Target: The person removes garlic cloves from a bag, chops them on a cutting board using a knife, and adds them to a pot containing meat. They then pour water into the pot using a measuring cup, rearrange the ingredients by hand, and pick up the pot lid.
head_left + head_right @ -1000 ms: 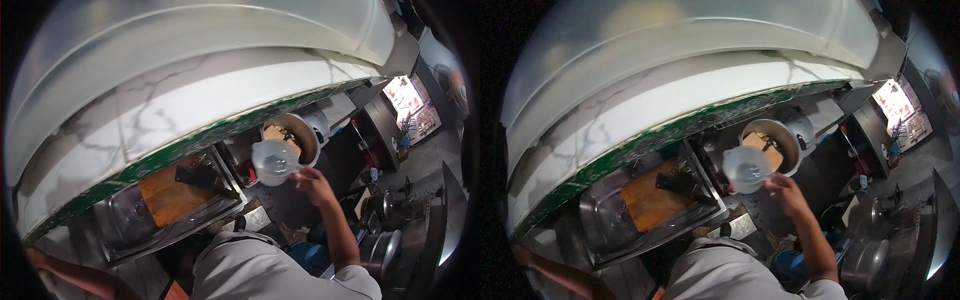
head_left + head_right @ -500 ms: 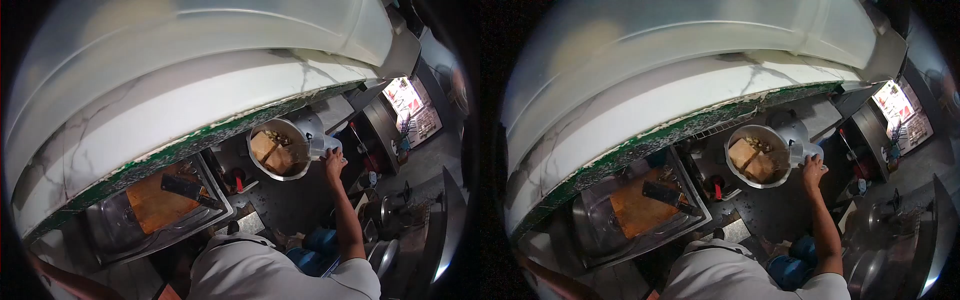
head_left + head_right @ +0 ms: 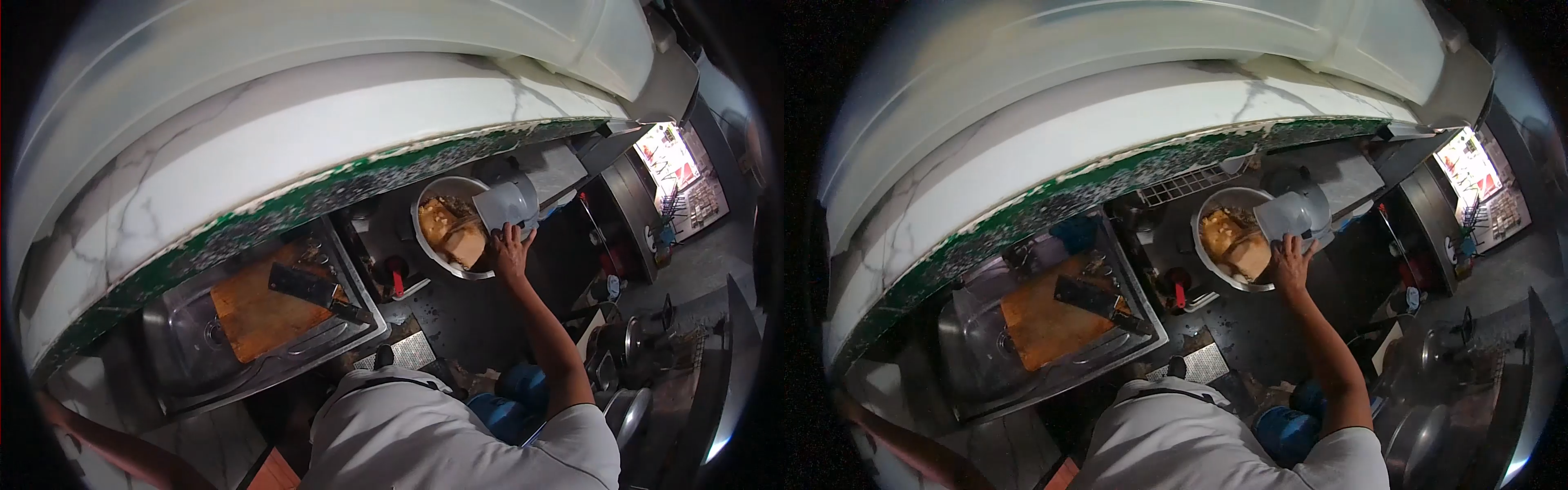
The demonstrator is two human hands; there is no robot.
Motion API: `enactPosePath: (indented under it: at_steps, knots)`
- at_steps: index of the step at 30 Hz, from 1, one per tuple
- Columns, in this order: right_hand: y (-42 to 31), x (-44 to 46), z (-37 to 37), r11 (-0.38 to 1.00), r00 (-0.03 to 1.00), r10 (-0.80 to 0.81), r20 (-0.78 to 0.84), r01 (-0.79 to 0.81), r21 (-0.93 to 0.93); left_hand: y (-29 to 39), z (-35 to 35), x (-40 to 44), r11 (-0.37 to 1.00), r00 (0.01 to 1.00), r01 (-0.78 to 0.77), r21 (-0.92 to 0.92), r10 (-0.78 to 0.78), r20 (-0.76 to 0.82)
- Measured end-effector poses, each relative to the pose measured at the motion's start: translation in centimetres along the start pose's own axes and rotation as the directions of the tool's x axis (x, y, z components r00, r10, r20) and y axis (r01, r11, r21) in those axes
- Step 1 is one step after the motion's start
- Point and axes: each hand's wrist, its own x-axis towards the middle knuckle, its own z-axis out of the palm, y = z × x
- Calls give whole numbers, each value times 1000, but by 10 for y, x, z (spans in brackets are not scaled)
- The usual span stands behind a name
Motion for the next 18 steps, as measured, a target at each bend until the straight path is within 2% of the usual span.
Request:
enactPosePath:
  at_steps: [3, 6, 7, 8, 9, 10, 11, 12, 13, 14, 15, 16, 17, 18]
  knots:
    - [6, 1, 11, 999, 982, -19, -188, 11, -43, -6, 13, -1, 1000, 1000, -3, 30, 3, -1]
    - [0, 3, -22, 971, 967, 227, -117, -234, -47, -6, 25, -6, 996, 999, 4, 88, -7, 33]
    - [-1, 1, -26, 937, 923, 349, -161, -346, 46, -6, 18, -4, 994, 993, 59, 93, -68, 99]
    - [-1, -3, -28, 882, 863, 469, -188, -448, 145, 3, -33, 6, 995, 994, 101, -27, -102, -45]
    - [-3, -8, -38, 802, 799, 580, -156, -528, 279, 19, -115, 27, 982, 972, 105, -158, -134, -192]
    - [-10, -14, -57, 724, 769, 605, -206, -423, 546, 36, -203, 50, 958, 929, 69, -278, -163, -331]
    - [-2, -28, -47, 690, 772, 599, -210, -365, 625, 57, -239, 36, 775, 890, 209, -596, -404, -212]
    - [-21, -36, -63, 313, 639, 769, -21, -348, 884, 78, -275, 23, 390, 773, 242, -888, -630, -66]
    - [-23, -47, -65, 2, 663, 724, 192, -280, 960, 98, -311, 9, 22, 607, 150, -988, -792, 74]
    - [-58, -47, -117, -192, 701, 642, 310, -244, 950, 133, -367, -11, -82, 598, 184, -980, -781, 177]
    - [-83, -48, -148, -252, 649, 649, 397, -309, 917, 172, -420, -40, -71, 767, 233, -970, -600, 229]
    - [-99, -54, -156, -342, 681, 580, 448, -296, 892, 214, -467, -65, -82, 921, 232, -969, -303, 246]
    - [-122, -58, -161, -434, 706, 520, 480, -265, 861, 253, -504, -88, -118, 972, 234, -965, 31, 232]
    - [-145, -64, -170, -512, 724, 470, 505, -243, 824, 279, -544, -85, -453, 853, 501, -737, 400, 335]
